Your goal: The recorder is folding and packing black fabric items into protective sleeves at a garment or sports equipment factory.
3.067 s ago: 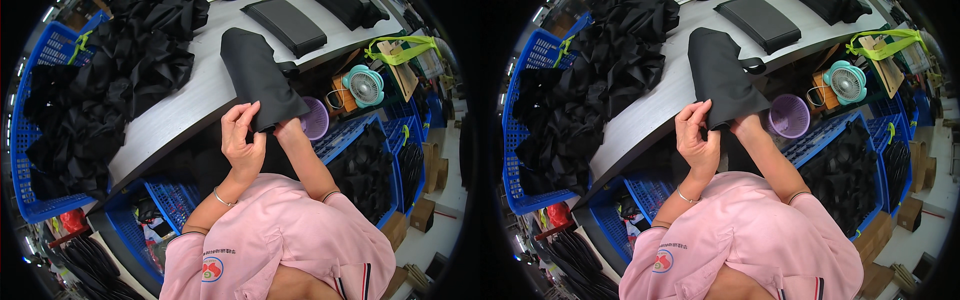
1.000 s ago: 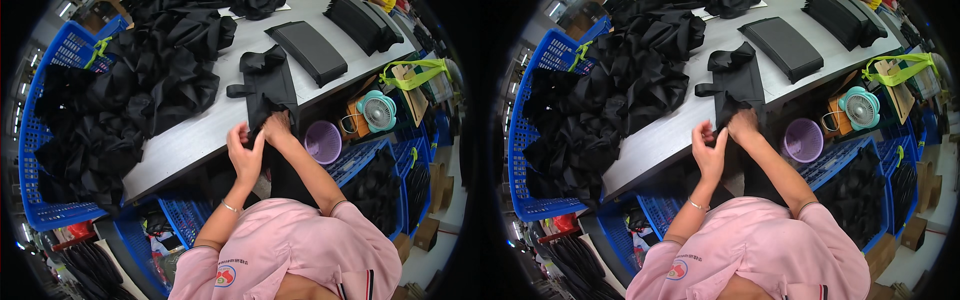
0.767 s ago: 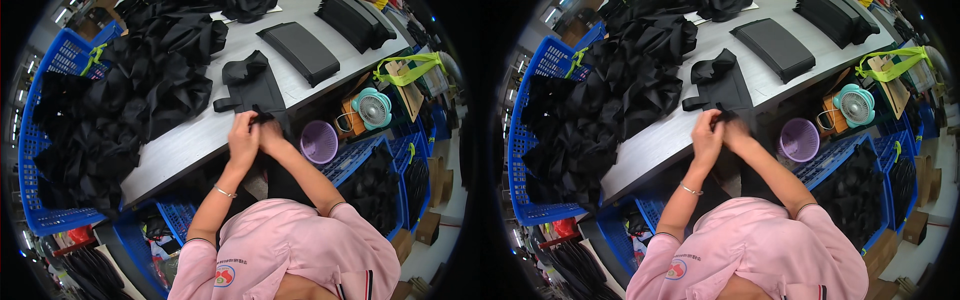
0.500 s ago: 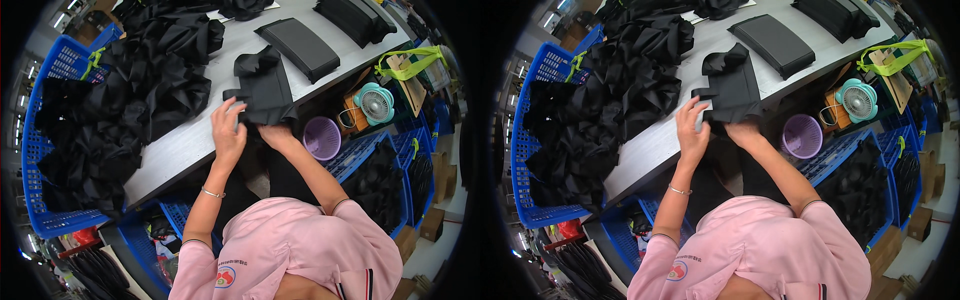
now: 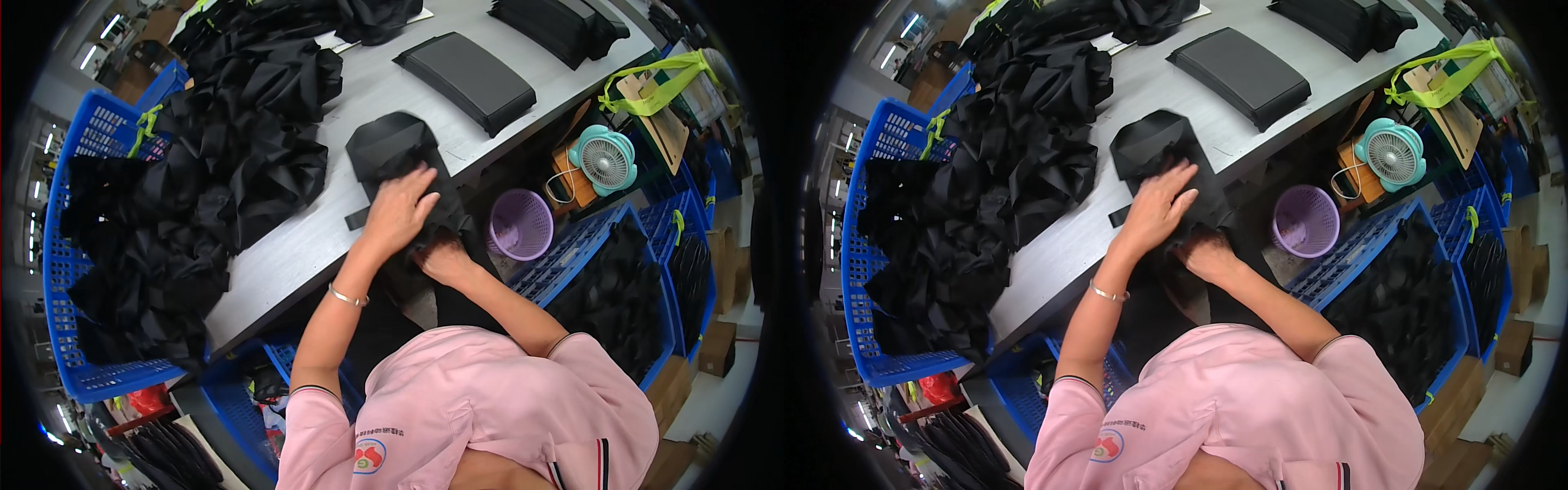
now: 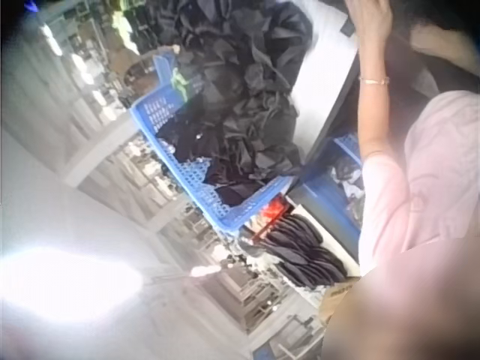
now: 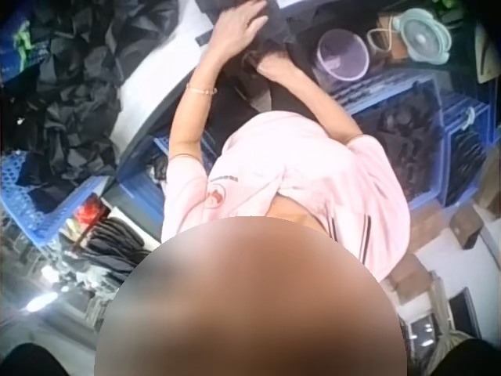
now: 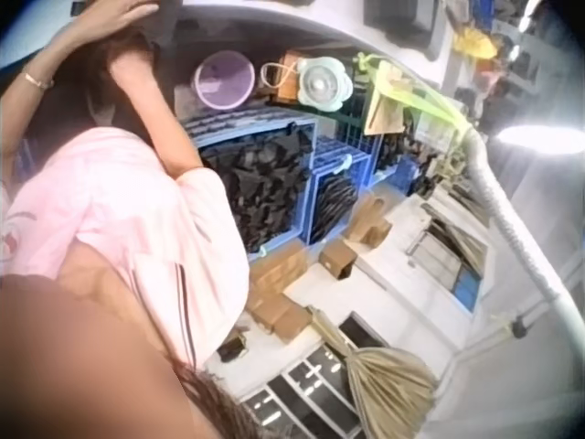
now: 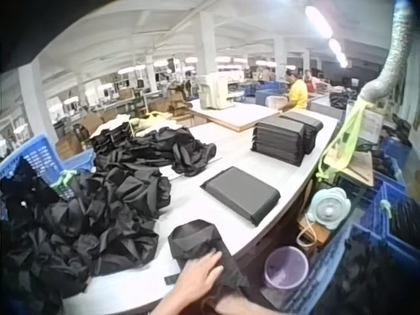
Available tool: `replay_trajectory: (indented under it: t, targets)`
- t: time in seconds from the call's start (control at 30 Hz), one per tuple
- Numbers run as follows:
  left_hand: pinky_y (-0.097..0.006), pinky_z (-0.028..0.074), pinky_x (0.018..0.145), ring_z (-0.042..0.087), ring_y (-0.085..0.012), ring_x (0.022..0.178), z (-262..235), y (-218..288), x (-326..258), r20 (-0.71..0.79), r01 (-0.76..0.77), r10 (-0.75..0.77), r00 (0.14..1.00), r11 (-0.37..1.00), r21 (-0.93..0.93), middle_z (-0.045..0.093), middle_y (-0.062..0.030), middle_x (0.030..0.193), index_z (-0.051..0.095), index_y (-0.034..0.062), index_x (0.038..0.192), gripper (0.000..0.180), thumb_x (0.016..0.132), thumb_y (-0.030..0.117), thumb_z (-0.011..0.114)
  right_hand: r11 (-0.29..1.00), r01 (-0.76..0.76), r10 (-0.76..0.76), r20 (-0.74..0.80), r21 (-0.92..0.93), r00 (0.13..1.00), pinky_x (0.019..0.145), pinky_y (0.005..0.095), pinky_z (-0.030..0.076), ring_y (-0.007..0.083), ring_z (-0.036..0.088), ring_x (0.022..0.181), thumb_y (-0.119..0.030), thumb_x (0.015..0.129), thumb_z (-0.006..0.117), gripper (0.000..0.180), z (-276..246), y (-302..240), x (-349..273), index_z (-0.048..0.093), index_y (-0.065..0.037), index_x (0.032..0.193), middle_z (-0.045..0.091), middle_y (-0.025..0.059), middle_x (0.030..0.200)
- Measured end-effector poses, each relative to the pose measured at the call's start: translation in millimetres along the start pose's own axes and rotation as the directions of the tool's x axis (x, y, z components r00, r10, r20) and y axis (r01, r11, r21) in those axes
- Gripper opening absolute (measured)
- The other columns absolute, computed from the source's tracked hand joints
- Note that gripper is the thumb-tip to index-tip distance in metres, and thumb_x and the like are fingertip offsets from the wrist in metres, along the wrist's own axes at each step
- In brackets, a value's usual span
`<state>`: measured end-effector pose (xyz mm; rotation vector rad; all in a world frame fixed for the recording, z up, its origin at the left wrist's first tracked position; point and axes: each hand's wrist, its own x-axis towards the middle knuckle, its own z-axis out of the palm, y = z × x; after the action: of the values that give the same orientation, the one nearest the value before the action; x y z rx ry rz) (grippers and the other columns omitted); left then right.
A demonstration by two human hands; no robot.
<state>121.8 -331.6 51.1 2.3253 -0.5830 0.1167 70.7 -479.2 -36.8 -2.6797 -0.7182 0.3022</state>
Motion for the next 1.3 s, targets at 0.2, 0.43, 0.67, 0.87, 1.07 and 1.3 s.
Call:
replay_trajectory:
  t: [0.2, 0.43, 0.67, 0.87, 1.07, 1.3]
  targets:
    - [-0.047, 0.033, 0.112, 0.043, -0.042, 0.134, 14, -71, 26, -0.277, 0.1, 0.004, 0.961, 0.927, 0.361, 0.05, -0.0238, 0.141, 0.056, -0.0036, 0.131, 0.055, 0.093, 0.036, 0.064, 0.993, 0.115, -0.107, -0.167, 0.037, 0.98, 0.099, 0.0556, 0.037, 0.0338, 0.058, 0.113, -0.038, 0.094, 0.055, 0.033, -12, -19, -10, 0.073, -0.01, 0.098, 0.068, 0.0142, 0.104]
    - [-0.042, 0.033, 0.114, 0.04, -0.0356, 0.142, 17, 22, 2, -0.548, 0.05, -0.032, 0.836, 0.999, 0.018, 0.041, -0.0214, 0.153, 0.053, 0.0012, 0.14, 0.054, 0.089, 0.008, 0.071, 0.955, 0.247, -0.281, -0.232, -0.164, 0.931, 0.072, 0.0429, 0.051, 0.025, 0.065, 0.087, -0.029, 0.083, 0.058, 0.015, -2, 16, -58, 0.069, -0.018, 0.083, 0.064, 0.0062, 0.082]
    - [-0.038, 0.045, 0.108, 0.058, -0.0283, 0.125, 33, 75, -76, -0.356, 0.142, -0.392, 0.848, 0.815, -0.562, 0.058, -0.0176, 0.137, 0.056, -0.005, 0.133, 0.035, 0.099, 0.004, 0.053, 0.922, -0.386, 0.358, -0.316, -0.031, 0.879, 0.083, 0.0627, 0.043, 0.0317, 0.062, 0.096, -0.023, 0.087, 0.057, 0.017, 9, 89, -149, 0.069, -0.011, 0.087, 0.067, 0.0129, 0.097]
    - [-0.046, 0.052, 0.097, 0.063, -0.0385, 0.112, -17, 193, -69, -0.144, -0.183, 0.168, 0.975, 0.247, -0.952, 0.056, -0.0232, 0.135, 0.051, -0.0064, 0.133, 0.054, 0.102, 0.037, 0.054, 0.583, -0.77, 0.696, -0.329, -0.259, 0.638, 0.089, 0.0734, 0.041, 0.0332, 0.061, 0.104, -0.022, 0.088, 0.054, 0.023, 70, 199, -265, 0.071, -0.007, 0.093, 0.064, 0.0152, 0.106]
    - [-0.035, 0.045, 0.073, 0.055, -0.0213, 0.075, -113, 256, -62, 0.305, 0.304, 0.009, 0.952, -0.136, -0.943, 0.055, -0.0062, 0.087, 0.057, 0.0052, 0.099, 0.03, 0.093, 0.033, 0.067, 0.531, -0.836, 0.847, -0.047, 0.135, 0.53, 0.106, 0.0485, 0.045, 0.0471, 0.054, 0.122, -0.027, 0.096, 0.055, 0.052, 142, 290, -378, 0.05, 0.004, 0.137, 0.051, 0.0322, 0.138]
    - [-0.035, 0.048, 0.068, 0.057, -0.0241, 0.069, -124, 278, -78, 0.063, 0.042, -0.203, 0.977, -0.109, -0.993, 0.057, -0.0116, 0.074, 0.057, 0.0058, 0.074, 0.046, 0.096, 0.045, 0.045, 0.564, -0.81, 0.825, 0.129, -0.16, 0.55, 0.082, 0.0499, 0.055, 0.0427, 0.068, 0.096, -0.018, 0.092, 0.056, 0.025, 111, 210, -299, 0.068, 0.002, 0.1, 0.07, 0.0238, 0.103]
